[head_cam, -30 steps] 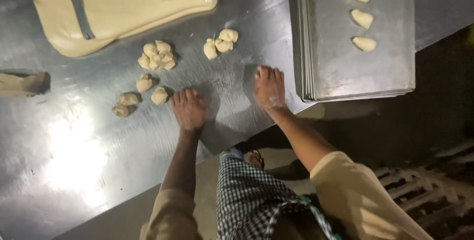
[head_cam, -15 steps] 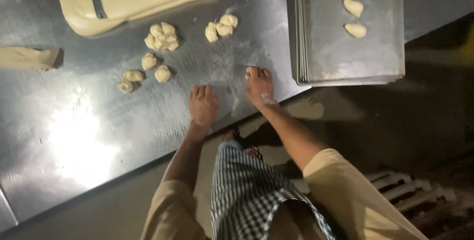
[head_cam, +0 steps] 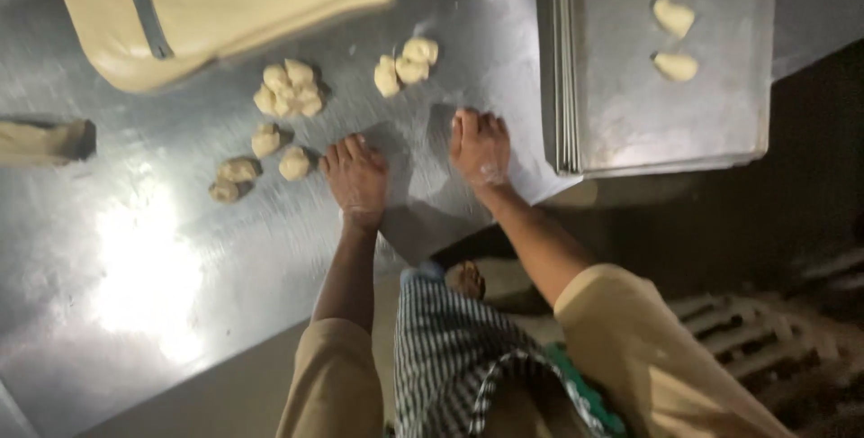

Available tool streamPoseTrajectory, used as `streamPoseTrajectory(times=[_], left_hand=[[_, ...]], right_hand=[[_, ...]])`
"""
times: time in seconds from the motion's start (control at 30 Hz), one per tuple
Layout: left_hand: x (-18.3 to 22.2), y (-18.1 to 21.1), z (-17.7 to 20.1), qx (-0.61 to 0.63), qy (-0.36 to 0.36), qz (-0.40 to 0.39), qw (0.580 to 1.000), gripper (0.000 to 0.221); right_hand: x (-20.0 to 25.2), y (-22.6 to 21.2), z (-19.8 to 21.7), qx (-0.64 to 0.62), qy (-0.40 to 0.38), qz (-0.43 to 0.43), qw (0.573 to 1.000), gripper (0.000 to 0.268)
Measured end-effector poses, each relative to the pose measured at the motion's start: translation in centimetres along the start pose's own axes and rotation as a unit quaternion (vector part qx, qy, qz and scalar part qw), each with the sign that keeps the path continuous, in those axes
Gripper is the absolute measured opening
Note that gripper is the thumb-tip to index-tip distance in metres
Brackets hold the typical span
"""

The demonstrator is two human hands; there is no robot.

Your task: Shaping small pieces of dough into rolls and placing them on a tray for baking.

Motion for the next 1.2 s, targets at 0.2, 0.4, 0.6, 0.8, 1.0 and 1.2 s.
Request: streamPoseTrajectory(times=[0.2,0.4,0.6,0.8,1.0,1.2], left_hand=[[0.9,0.6,-1.6,0.039,0.021,-0.043,0.998,0.015],[6.0,-0.6,-0.4,0.063,-0.034,-0.095,0.993,0.015],[0.9,1.4,0.8,0.021,0.048,-0.063,0.997,0.018],[-2.1,2.0,-0.4,0.025,0.050,-0.014,0.998,0.016],[0.5,1.4,0.8,0.057,0.068,-0.047,0.995,0.016],[0.9,0.5,-1.0,0.037,0.034,-0.032,0.998,0.018]], right_hand=[[2.6,0.5,-2.0,0.037,-0.022,-0.003,0.999,0.011],[3.6,1.6,-0.8,0.092,-0.085,-0.036,0.991,0.012],[-0.3,1.1,-1.0,0.081,-0.002,-0.014,0.997,0.007],[-1.7,0.6,-1.7,0.056,0.017,0.000,0.998,0.006],[0.5,1.2,-1.7,0.088,-0.041,-0.018,0.995,0.012],[0.9,0.2,0.3,0.045,-0.047,-0.006,0.998,0.012]])
Point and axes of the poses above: each hand's wrist, its own x-axis away from the middle knuckle, its own z-axis out of the back of the hand, y = z × x, the point moved 3 cm from there along -x, towards the middle knuckle, and after that the axes turned 3 degrees about -x, right-handed, at the moved point
